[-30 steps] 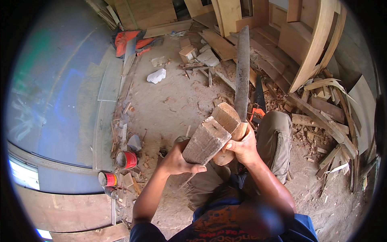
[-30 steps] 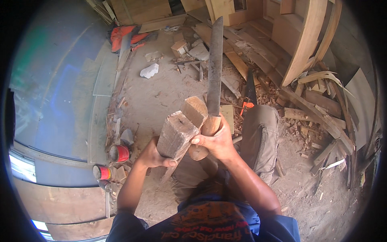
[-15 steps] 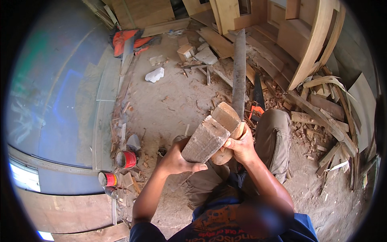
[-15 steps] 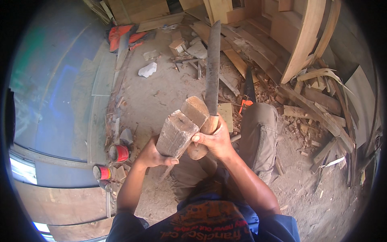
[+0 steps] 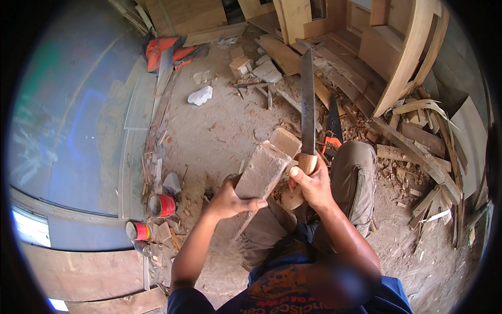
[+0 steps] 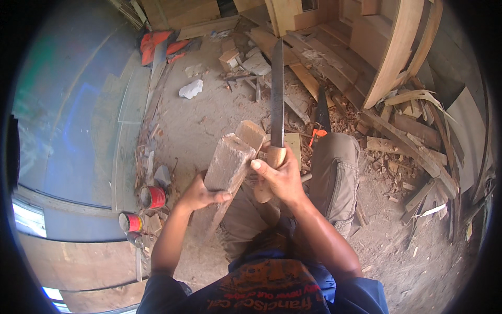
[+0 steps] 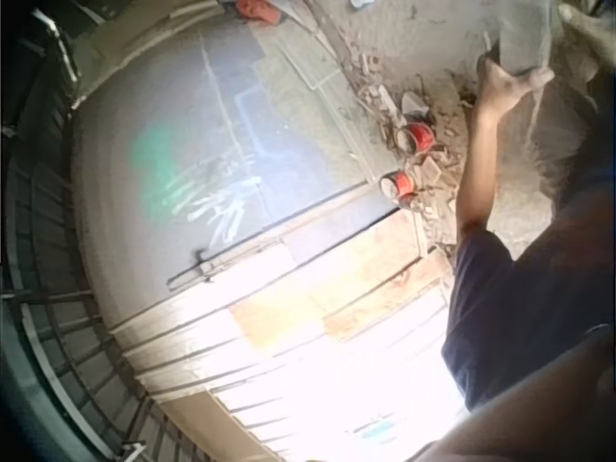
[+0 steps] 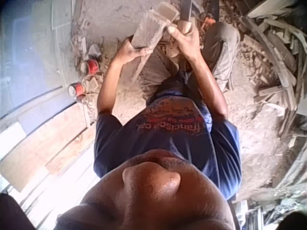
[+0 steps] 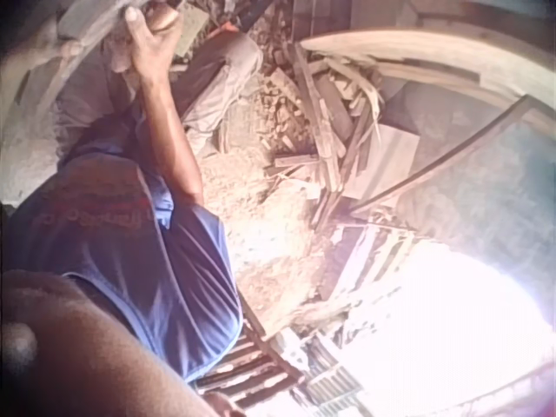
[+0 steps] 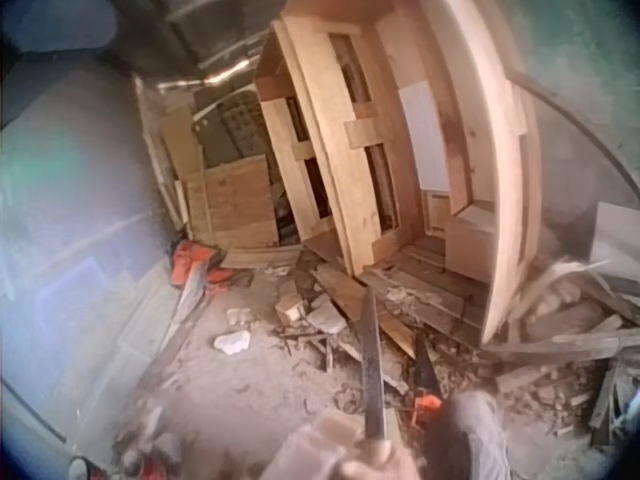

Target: The person carves a piece of wood using a knife while sitting on the floor. They repeatedly scrape and shape the wood, then switch to a saw to cut a smaller piece of wood.

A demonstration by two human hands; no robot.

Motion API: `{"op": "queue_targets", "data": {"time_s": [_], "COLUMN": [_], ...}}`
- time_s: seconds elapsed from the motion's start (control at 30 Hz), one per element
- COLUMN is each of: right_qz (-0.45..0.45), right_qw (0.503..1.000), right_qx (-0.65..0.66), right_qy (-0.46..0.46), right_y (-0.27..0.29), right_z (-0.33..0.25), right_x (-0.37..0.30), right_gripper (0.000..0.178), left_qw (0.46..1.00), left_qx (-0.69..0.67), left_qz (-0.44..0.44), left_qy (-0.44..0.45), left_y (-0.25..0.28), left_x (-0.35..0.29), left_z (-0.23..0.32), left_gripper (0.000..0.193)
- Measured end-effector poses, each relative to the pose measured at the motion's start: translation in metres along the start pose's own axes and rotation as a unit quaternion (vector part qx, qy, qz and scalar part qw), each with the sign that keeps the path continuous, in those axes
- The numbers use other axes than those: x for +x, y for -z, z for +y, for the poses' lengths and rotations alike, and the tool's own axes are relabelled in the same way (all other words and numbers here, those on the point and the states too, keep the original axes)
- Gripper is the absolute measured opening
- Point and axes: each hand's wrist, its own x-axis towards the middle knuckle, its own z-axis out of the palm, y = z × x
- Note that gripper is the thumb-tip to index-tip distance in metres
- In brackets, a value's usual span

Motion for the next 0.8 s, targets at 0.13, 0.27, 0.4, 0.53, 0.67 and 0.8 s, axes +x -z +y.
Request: {"op": "queue_targets", "data": {"time_s": [0.13,0.27,0.4,0.53,0.67,0.8], "right_qz": [0.083,0.073,0.062,0.056,0.007,-0.055], "right_qw": [0.984,0.975,0.969,0.947,0.931,0.867], "right_qx": [-0.158,-0.205,-0.235,-0.316,-0.366,-0.494], "right_qy": [-0.023,-0.048,-0.035,-0.001,-0.012,0.005], "right_y": [0.013,0.019,0.024,0.029,0.022,0.027], "right_z": [-0.008,-0.019,-0.015,-0.006,-0.01,-0.04], "right_x": [-0.005,-0.014,-0.017,-0.018,-0.026,-0.031], "right_gripper": [0.038,0.03,0.03,0.032,0.03,0.028], "left_qw": [0.996,0.977,0.942,0.923,0.931,0.978], "left_qx": [0.004,-0.058,-0.217,-0.274,-0.188,-0.041], "left_qz": [0.027,0.044,0.097,0.117,0.148,0.112], "left_qy": [0.081,0.199,0.238,0.242,0.275,0.169], "left_y": [0.023,0.064,0.07,0.072,0.082,0.07], "left_x": [-0.002,-0.014,-0.019,-0.012,-0.025,-0.02], "left_z": [-0.022,-0.074,-0.093,-0.101,-0.12,-0.069], "left_gripper": [0.067,0.069,0.079,0.081,0.079,0.075]}}
